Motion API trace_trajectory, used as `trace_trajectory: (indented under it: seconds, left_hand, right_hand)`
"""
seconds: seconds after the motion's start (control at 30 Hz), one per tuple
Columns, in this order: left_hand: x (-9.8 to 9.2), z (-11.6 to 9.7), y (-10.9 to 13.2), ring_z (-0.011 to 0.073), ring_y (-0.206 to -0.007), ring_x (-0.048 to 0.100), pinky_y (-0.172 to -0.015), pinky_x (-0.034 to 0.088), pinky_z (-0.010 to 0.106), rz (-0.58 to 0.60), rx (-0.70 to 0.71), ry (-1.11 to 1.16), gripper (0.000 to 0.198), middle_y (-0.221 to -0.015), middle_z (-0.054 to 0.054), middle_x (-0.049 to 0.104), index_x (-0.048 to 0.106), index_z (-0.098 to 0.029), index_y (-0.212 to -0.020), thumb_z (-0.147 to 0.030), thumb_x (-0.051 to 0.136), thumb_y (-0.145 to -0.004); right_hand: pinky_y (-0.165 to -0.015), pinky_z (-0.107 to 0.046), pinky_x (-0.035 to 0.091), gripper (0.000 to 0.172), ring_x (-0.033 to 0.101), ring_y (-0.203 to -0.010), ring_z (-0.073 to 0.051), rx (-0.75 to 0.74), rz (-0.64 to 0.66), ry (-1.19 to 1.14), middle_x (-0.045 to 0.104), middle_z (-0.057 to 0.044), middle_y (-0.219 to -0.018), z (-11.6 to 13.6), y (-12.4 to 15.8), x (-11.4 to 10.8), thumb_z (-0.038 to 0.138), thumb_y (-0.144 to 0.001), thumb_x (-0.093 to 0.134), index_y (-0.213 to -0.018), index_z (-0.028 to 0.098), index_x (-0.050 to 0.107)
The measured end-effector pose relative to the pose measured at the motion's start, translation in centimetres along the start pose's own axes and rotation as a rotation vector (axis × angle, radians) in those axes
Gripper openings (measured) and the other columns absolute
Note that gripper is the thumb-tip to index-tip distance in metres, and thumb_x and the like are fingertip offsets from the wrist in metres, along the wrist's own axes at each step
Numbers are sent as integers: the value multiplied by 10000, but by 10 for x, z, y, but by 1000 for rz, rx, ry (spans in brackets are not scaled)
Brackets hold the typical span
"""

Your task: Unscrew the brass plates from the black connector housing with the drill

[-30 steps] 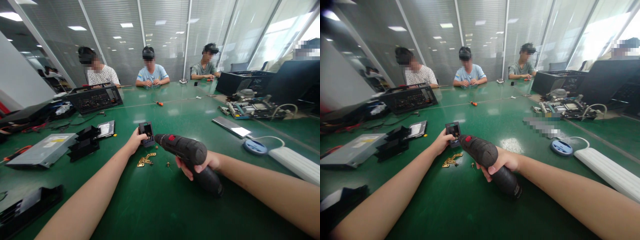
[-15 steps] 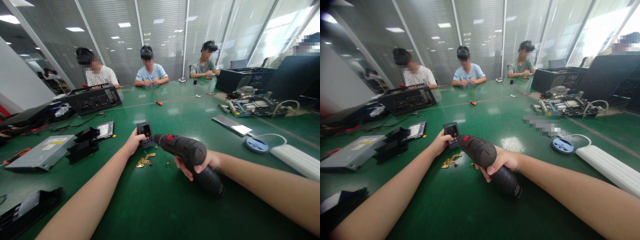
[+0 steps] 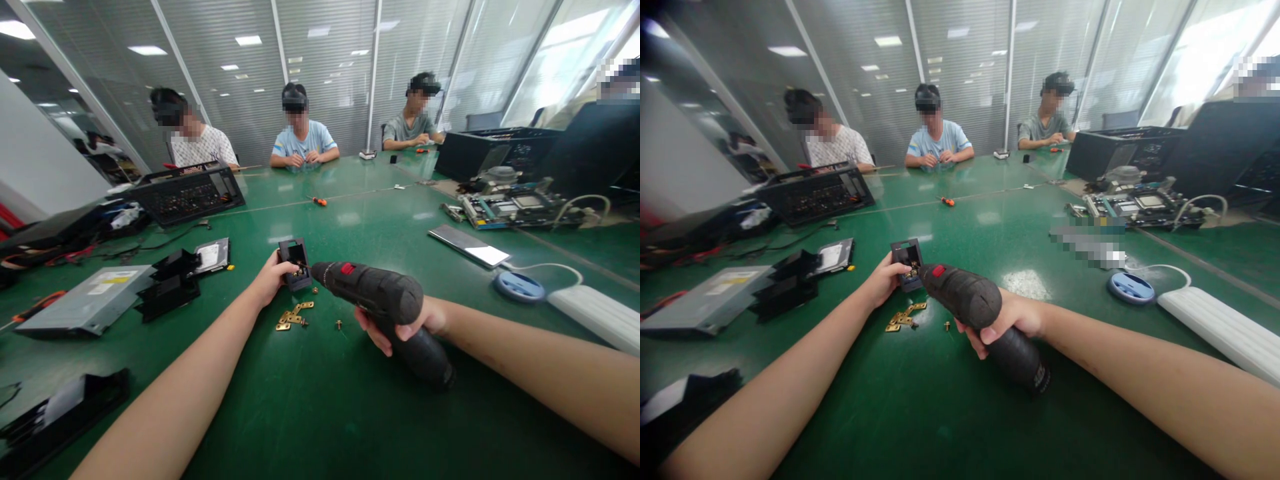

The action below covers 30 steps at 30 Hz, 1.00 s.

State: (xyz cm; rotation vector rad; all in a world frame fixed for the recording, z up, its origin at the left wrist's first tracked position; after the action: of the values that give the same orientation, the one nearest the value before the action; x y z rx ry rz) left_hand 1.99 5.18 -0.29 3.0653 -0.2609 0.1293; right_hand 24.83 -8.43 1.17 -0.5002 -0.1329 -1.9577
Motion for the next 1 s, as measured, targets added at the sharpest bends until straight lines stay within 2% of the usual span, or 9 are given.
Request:
trace_trajectory:
  seconds: [0.23, 0.4, 0.7, 0.83, 1.0]
  left_hand:
    - [-2, 1, -2, 253, -843, 670, -723, 530, 371, -17, 2, -43, 550, -916, 17, 709, 595, -212, -1090, -198, 687, -549]
    - [-3, 3, -4, 259, -845, 657, -706, 517, 365, -26, 6, -52, 613, -907, 27, 703, 601, -204, -1108, -170, 645, -498]
    - [-7, 7, -9, 217, -766, 630, -642, 485, 314, -44, 11, -89, 570, -829, -4, 665, 607, -216, -1072, -183, 629, -504]
    - [-10, 11, -12, 211, -748, 628, -657, 498, 320, -53, -5, -91, 575, -806, -12, 662, 613, -223, -1082, -178, 630, -509]
    - [-6, 8, -9, 239, -857, 682, -725, 534, 349, -20, -24, -49, 599, -900, 10, 712, 599, -228, -1106, -159, 667, -515]
  right_hand:
    - [-630, -264, 571, 491, 719, -588, -160, 1, -22, 12, 784, -34, -749, 5, 0, 6, 287, -680, 918, -1071, 104, 683]
    - [-618, -266, 574, 480, 718, -574, -162, -2, -34, 28, 785, -41, -732, 5, -1, 8, 269, -677, 922, -1058, 96, 687]
    - [-604, -275, 589, 511, 735, -600, -180, -17, -1, 22, 782, -43, -729, -3, -2, 1, 310, -665, 939, -1056, 97, 689]
    - [-585, -276, 581, 538, 725, -588, -180, -20, 9, 17, 771, -25, -716, -8, -2, -3, 330, -655, 943, -1073, 112, 684]
    - [-602, -269, 569, 522, 730, -610, -180, -1, -1, 28, 780, -36, -740, -5, -1, 0, 310, -658, 940, -1067, 112, 683]
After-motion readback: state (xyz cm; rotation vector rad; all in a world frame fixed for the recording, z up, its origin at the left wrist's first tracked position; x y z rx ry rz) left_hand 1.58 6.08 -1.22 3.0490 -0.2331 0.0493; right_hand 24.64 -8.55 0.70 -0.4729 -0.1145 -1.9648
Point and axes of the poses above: each hand's wrist, its own y-axis away from the middle knuckle, its own x-axis out of the palm, z = x × y, the point moved 6 cm from there along -y, towards the middle knuckle
